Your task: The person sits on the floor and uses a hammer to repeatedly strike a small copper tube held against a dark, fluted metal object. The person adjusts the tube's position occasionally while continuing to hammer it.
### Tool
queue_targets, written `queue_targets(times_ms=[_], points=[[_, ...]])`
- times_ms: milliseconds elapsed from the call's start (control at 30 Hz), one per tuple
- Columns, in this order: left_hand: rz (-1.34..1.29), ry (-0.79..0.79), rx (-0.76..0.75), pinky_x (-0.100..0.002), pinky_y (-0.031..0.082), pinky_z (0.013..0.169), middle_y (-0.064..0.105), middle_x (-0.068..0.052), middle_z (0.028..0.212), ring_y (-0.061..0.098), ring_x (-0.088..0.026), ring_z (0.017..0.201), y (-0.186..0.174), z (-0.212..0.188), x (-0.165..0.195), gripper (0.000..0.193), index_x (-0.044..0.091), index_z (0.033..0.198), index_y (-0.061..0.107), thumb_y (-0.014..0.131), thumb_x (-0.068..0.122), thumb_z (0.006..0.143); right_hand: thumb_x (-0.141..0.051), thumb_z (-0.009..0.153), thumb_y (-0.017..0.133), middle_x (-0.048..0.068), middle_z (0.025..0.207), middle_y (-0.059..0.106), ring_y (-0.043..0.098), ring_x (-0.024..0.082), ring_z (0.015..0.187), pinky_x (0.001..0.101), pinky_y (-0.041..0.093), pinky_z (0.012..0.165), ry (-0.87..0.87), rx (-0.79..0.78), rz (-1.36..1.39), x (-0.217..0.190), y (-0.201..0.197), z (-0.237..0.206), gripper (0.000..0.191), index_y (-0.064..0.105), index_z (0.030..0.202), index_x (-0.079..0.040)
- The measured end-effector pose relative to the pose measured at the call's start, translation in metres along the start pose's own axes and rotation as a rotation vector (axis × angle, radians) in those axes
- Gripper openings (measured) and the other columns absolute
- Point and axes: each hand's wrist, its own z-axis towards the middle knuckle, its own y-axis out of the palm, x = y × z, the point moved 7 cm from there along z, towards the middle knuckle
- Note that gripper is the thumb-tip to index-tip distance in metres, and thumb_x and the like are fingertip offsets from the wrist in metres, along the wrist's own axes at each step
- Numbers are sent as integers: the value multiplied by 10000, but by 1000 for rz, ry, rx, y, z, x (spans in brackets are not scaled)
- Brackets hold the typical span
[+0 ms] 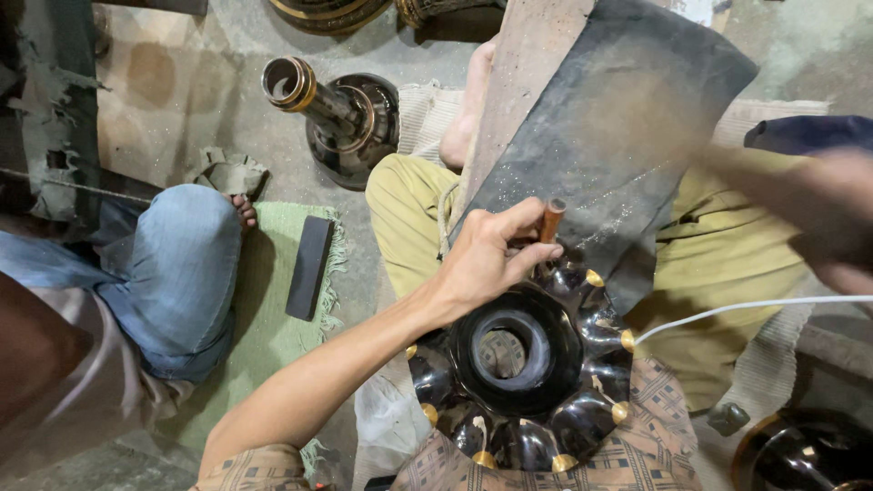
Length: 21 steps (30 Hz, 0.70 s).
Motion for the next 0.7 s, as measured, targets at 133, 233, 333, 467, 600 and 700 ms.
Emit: queue_targets(times_ms=[133,233,333,467,600,700], points=[[-66,77,7,-305,585,729,748,-133,878,720,-110,810,-1,-1,6,273,6,1134,616,759,69,910,47,776,732,70,919,683,652,180,797,277,544,714,8,21,8,-4,-2,-4,643,642,1394,-108],[-29,30,3,-303,559,665,708,-137,803,677,-116,704,-1,0,2,269,-2,1074,593,782,97,911,48,778,731,72,917,682,651,183,795,278,543,708,15,28,3,-9,-4,-7,637,640,1391,-103],[-28,54,5,-306,537,652,695,-134,799,641,-124,686,-2,0,4,242,3,1036,579,776,99,932,48,779,731,74,916,682,651,185,794,279,541,703,25,27,-49,-15,-10,-9,632,639,1388,-97],[-3,32,-7,-319,479,600,628,-142,725,523,-160,607,-1,0,2,223,8,1040,596,768,102,934,41,789,730,87,943,682,657,197,808,290,541,714,46,108,143,-21,-11,-12,614,619,1382,-74],[26,8,-27,-331,450,578,583,-152,705,473,-187,592,0,0,0,224,7,1026,596,776,103,934,1,830,734,96,1029,702,662,202,836,302,537,745,18,163,329,-14,-7,-14,610,571,1415,-53],[11,47,-28,-321,462,578,648,-127,734,536,-155,582,-1,-1,3,224,24,1007,597,783,118,925,3,826,734,94,1031,694,657,198,847,303,533,755,-11,78,132,-4,-2,-10,615,571,1417,-53]])
